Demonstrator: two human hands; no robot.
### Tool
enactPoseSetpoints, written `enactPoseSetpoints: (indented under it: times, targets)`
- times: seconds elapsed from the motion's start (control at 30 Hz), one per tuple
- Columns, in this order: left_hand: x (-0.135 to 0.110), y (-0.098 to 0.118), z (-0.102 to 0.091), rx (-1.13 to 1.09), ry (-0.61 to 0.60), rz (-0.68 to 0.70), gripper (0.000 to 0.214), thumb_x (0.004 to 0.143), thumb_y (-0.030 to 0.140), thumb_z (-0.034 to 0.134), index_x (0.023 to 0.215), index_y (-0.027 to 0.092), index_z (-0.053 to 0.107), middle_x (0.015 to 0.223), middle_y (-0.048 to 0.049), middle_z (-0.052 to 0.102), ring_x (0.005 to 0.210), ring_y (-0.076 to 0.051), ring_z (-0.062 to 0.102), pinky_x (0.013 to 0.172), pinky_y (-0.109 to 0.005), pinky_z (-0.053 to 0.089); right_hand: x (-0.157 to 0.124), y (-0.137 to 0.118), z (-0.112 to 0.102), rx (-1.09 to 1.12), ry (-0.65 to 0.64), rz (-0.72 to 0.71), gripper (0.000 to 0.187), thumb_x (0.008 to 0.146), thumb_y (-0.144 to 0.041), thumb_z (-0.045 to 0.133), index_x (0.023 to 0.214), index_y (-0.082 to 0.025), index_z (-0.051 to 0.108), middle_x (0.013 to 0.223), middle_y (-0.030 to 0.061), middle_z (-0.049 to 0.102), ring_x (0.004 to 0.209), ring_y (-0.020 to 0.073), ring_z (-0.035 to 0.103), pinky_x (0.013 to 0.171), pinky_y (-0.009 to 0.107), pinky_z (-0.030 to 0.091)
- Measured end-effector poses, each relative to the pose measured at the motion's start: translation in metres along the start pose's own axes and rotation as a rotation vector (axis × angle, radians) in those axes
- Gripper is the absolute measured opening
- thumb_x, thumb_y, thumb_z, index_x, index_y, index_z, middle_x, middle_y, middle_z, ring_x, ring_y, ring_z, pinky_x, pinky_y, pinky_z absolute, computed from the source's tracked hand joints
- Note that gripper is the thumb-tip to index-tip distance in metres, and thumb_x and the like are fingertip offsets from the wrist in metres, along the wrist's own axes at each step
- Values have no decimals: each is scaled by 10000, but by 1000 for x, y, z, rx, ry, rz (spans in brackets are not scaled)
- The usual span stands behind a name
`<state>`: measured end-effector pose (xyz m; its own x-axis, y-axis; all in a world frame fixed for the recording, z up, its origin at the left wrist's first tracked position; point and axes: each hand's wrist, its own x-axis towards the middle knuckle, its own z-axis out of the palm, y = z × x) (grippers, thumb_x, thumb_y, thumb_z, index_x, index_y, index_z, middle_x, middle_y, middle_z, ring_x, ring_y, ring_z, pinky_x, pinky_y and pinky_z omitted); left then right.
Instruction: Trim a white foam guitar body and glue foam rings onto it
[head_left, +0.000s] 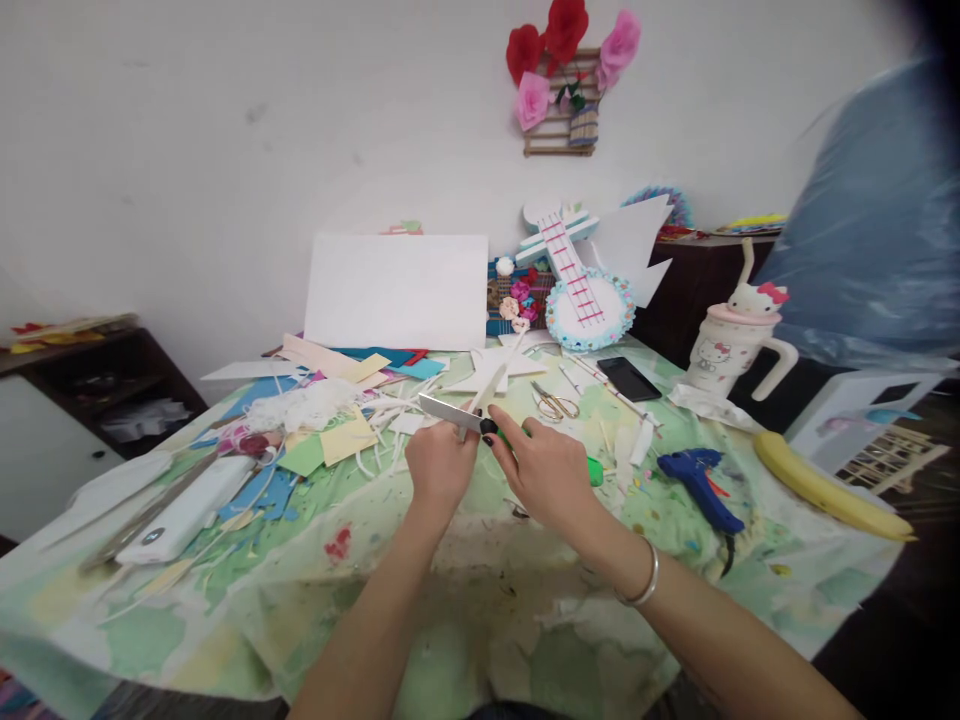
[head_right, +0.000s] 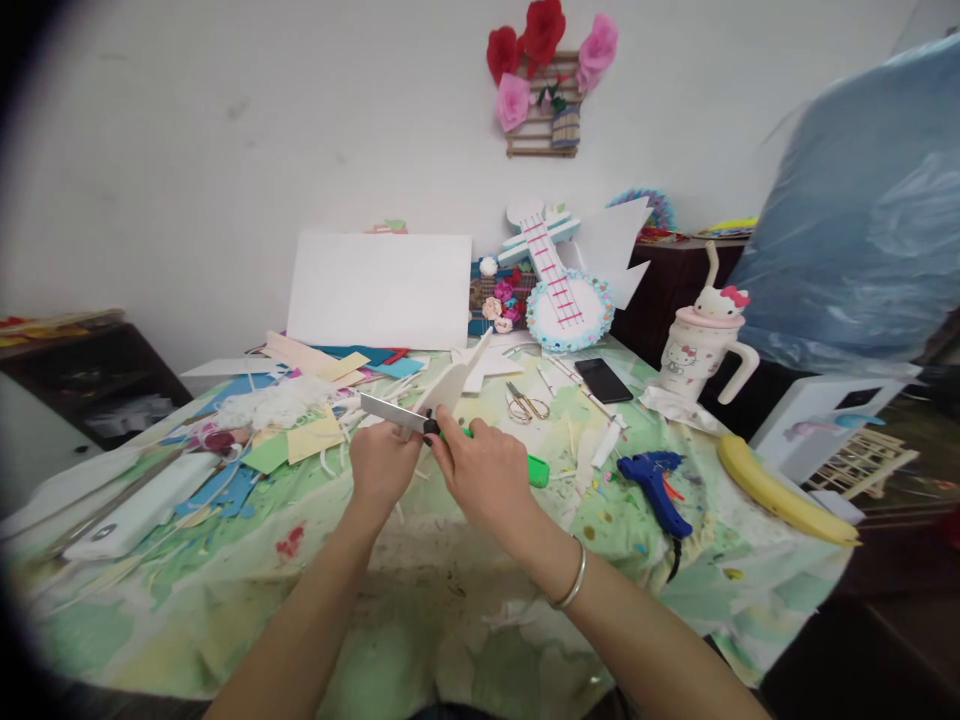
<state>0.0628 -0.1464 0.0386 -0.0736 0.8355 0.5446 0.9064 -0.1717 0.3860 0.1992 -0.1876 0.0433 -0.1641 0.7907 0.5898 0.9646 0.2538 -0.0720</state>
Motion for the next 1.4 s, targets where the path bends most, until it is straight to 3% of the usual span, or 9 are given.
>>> enactPoseSetpoints:
  times: [0.17,0.53,0.97,1.4]
  targets:
    - [-2,5,-3,76,-58,21,299,830,314,464,900,177,721,706,-127,689,624,-230,597,537,-284,207,-2,-3,-2,-22,-13,16,459,932,-488,207,1219,-319,523,747,71,593,565,163,525,496,277,197]
    - [-6,15,-11,214,-117,19,245,838,282,451,785,187,670,703,-78,686,677,-232,627,527,-288,201,4,-11,-12,-139,-38,47,431,942,-489,178,1171,-343,514,757,29,574,622,135,551,494,286,134]
    - [-7,12,-7,158,-21,13,270,858,322,450,778,203,678,669,-58,691,616,-188,613,532,-272,216,-2,7,-9,-190,-36,85,465,932,-525,171,1213,-361,502,783,31,611,583,127,551,496,277,117]
    - [-18,7,3,79,108,156,254,867,310,470,928,229,704,597,-33,681,525,-157,591,504,-248,238,-7,12,-14,-200,-106,144,476,927,-540,157,1233,-373,480,789,30,621,594,134,560,496,252,176]
